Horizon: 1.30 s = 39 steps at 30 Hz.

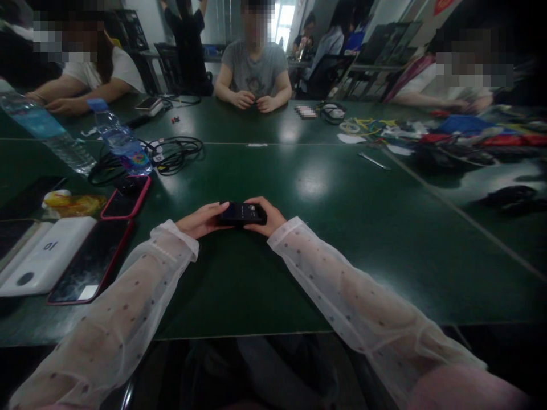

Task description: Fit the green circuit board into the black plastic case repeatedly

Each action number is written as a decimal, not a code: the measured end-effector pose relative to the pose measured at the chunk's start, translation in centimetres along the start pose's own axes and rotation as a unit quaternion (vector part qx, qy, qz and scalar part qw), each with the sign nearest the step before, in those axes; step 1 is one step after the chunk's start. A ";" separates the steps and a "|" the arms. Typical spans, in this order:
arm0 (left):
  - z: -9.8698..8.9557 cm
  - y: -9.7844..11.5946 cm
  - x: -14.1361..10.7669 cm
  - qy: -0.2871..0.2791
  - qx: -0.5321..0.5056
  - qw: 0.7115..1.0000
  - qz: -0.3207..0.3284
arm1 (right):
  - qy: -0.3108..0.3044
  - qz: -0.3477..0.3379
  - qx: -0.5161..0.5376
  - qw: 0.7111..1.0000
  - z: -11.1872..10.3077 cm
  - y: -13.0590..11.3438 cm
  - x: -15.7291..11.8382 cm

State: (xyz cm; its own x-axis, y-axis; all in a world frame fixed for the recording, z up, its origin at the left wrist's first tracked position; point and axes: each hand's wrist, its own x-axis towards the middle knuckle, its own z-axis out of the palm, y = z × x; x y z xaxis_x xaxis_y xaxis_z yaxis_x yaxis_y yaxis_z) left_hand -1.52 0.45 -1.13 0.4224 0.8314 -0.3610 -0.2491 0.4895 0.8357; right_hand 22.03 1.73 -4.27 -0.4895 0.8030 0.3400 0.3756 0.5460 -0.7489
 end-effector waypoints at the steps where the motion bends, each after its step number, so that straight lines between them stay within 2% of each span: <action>1: 0.0 0.0 0.0 -0.004 0.001 1.000 -0.001 | 0.000 0.004 0.007 1.000 0.0 0.0 0.0; 6: -0.1 0.0 0.3 0.004 -0.016 1.000 -0.020 | 0.013 0.009 0.069 0.998 0.1 0.3 0.1; 9: -0.1 0.2 0.4 -0.018 -0.024 0.999 -0.032 | 0.033 0.006 0.116 0.993 -0.2 0.5 0.4; 14: 0.1 0.4 0.2 -0.064 -0.020 0.997 -0.034 | 0.061 0.010 0.169 0.984 -2.0 0.6 1.1; 17: 0.2 0.5 0.0 -0.057 -0.010 0.998 -0.039 | 0.104 0.034 0.193 0.975 -3.4 1.0 1.5; 20: 0.2 0.4 0.0 -0.044 -0.006 0.999 -0.025 | 0.154 0.057 0.147 0.975 -4.4 1.8 1.5; 24: -0.1 0.2 -0.1 -0.062 0.007 0.998 0.003 | 0.195 0.073 -0.005 0.978 -4.9 3.2 1.2; 30: 0.1 0.1 -0.2 -0.099 0.090 0.991 0.028 | 0.134 0.101 -0.163 0.972 -4.2 4.5 0.9; 39: 0.0 -0.3 0.2 -0.098 0.154 0.981 0.072 | 0.114 0.102 -0.195 0.969 -4.1 4.8 0.9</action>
State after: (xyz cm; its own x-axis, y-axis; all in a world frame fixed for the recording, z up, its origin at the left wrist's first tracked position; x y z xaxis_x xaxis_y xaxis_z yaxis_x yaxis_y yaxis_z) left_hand -1.35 0.48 -1.46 0.5692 0.8047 -0.1688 -0.0562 0.2429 0.9684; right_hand 26.64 6.06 -5.21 -0.2029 0.9115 0.3577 0.7369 0.3827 -0.5572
